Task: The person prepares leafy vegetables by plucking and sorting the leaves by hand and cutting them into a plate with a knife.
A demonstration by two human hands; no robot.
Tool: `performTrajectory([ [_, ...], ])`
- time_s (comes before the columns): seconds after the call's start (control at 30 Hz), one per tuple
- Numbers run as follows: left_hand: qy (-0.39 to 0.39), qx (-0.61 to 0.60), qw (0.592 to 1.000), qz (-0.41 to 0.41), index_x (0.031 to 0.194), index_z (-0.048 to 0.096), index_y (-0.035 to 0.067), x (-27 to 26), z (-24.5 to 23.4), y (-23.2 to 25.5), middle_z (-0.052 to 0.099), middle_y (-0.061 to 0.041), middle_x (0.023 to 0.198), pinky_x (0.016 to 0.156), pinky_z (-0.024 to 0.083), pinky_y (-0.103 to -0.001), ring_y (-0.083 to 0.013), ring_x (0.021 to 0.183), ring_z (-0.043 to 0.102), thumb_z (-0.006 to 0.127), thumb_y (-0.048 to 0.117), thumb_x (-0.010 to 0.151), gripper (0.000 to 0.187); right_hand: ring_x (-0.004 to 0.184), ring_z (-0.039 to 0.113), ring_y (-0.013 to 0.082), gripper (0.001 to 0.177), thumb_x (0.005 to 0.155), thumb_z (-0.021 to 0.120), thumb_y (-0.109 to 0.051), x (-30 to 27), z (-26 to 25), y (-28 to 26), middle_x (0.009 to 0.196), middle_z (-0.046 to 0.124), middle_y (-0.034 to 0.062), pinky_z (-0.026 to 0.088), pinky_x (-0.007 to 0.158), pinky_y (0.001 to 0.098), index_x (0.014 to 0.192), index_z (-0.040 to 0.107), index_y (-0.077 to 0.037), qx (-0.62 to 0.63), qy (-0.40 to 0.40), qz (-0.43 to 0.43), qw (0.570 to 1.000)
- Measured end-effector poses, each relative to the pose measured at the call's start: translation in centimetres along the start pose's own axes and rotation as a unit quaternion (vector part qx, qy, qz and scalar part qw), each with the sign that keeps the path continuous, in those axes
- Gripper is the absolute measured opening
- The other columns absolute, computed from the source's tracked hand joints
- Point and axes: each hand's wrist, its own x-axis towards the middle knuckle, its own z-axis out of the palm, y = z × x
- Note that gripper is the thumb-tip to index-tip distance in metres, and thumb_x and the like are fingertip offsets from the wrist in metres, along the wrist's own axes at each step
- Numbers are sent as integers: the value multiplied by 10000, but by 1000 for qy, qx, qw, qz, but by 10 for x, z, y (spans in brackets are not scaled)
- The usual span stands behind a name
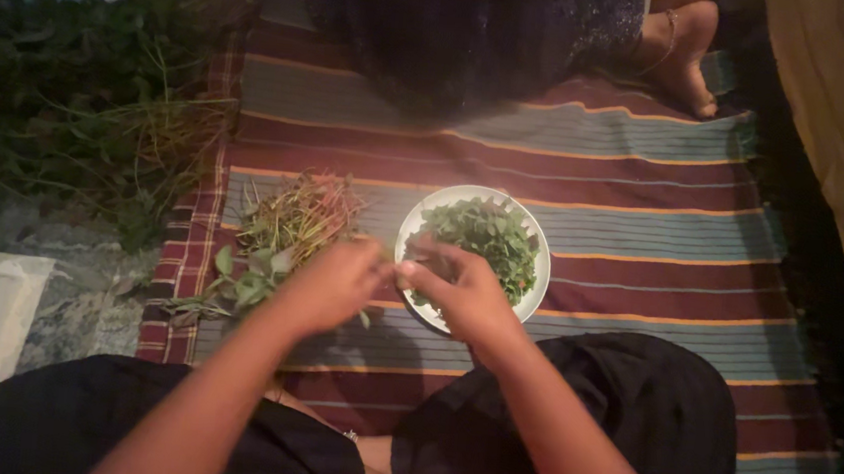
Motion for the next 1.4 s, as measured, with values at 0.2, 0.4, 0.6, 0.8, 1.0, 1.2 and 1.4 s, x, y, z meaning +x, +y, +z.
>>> performTrajectory([
  [0.2,-64,96,992,42,1024,554,60,-20,22,60,707,-218,939,780,531,-564,-449,923,682,654,306,918,286,621,521,10,346,897,770,-280,-45,-18,15,829,719,-12,394,529,209,1134,752,-28,-44,6,-1,999],
  [0.4,-83,117,989,27,1036,508,59,-14,37,83,722,-191,840,767,517,-599,-454,871,694,805,299,771,465,465,426,48,244,849,791,-227,-51,-25,13,687,670,-13,287,400,253,976,740,-24,5,88,81,993],
  [0.6,-63,132,989,-2,1080,503,60,-4,50,71,724,-213,872,776,557,-602,-435,887,714,737,183,833,362,434,396,57,210,859,784,-211,-37,-23,16,653,618,-6,262,376,253,946,726,-30,42,88,77,992],
  [0.8,-69,166,983,-36,1082,501,71,-1,53,65,735,-198,867,729,521,-650,-433,871,718,613,245,953,244,450,488,70,207,846,787,-170,-26,-24,34,696,663,5,318,384,242,970,699,-29,63,77,74,992],
  [1.0,-76,184,980,-13,1085,489,51,-1,51,60,719,-200,826,703,564,-584,-440,835,714,703,200,864,342,490,566,78,214,844,782,-155,-24,-26,32,757,710,15,343,396,229,985,692,-21,76,42,73,994],
  [1.2,-82,176,981,-13,1100,495,42,-4,49,62,720,-201,836,709,561,-583,-440,839,714,704,153,824,365,517,601,96,266,828,787,-166,-24,-27,28,818,723,38,329,379,238,1026,697,-12,54,34,80,995],
  [1.4,-92,154,982,-63,1090,500,36,-3,43,65,722,-230,882,753,547,-602,-452,885,709,635,240,932,291,561,638,108,499,754,842,-113,-27,-28,22,876,744,62,362,405,240,1206,656,-5,34,9,81,996],
])
